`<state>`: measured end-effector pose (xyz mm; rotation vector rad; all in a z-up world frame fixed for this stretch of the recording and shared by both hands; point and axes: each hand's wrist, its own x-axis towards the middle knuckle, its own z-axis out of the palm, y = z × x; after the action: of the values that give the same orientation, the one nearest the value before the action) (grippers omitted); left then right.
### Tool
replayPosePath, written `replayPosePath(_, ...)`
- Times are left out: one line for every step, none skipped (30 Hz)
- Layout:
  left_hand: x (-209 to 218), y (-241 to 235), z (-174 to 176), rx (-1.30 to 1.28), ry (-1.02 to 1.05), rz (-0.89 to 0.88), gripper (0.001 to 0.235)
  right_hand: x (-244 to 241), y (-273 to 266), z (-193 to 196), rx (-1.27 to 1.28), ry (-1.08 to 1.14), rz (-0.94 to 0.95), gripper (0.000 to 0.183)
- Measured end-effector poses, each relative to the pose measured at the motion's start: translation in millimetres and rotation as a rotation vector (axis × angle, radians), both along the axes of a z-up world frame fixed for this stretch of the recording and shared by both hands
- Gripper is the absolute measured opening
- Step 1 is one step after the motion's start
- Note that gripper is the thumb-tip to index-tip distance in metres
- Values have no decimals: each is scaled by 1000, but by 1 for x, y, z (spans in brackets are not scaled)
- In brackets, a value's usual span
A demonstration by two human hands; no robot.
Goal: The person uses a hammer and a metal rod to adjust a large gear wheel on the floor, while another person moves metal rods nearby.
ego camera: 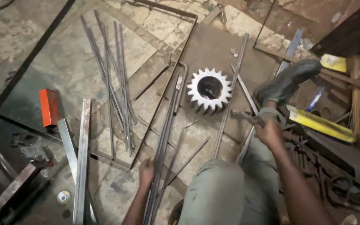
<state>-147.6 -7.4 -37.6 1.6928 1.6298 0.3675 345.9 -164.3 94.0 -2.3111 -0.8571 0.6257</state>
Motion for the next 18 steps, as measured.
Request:
replayPosePath(21,18,1,-14,-58,-45,45,-3,5,3,-51,-13,-6,32)
replayPosePath(50,38,4,-29,-141,-103,48,-5,7,5,-106,-26,-6,34)
replayPosePath(80,58,12,-61,-234,-155,52,-10,7,4,-115,-17,-9,34)
replayPosePath(118,78,24,-201,-457,-151,52,-13,10,3,-37,-157,31,33)
replayPosePath(147,93,41,26,-670,-315,52,-14,12,3,42,-296,73,32)
replayPosePath(173,110,59,-266,-738,-319,61,-15,13,3,36,-292,72,32)
replayPosePath(196,116,76,-390,-799,-303,62,-15,13,4,25,-294,79,32)
replayPosePath(214,114,89,-512,-862,-289,64,-14,13,5,15,-300,84,32)
replayPosePath(227,105,98,-516,-862,-291,64,-14,13,6,12,-301,81,32)
replayPosePath(240,98,106,-600,-828,-235,43,-13,14,8,-9,-295,71,30)
replayPosePath(252,93,114,-685,-791,-181,35,-12,16,11,-30,-289,60,28)
replayPosePath(259,85,121,-690,-790,-179,35,-13,15,12,-36,-288,60,28)
replayPosePath(267,79,131,-770,-892,-182,30,-14,13,14,-45,-269,58,27)
replayPosePath(272,76,145,-843,-995,-181,26,-15,14,17,-49,-250,61,25)
replayPosePath(278,73,162,-873,-985,-162,28,-17,14,19,-51,-249,67,25)
replayPosePath(282,67,181,-905,-974,-143,30,-19,13,21,-38,-238,77,26)
replayPosePath(285,60,201,-922,-1079,-185,35,-21,12,24,-26,-228,88,28)
replayPosePath(287,55,221,-936,-1183,-230,40,-22,12,25,-27,-225,90,28)
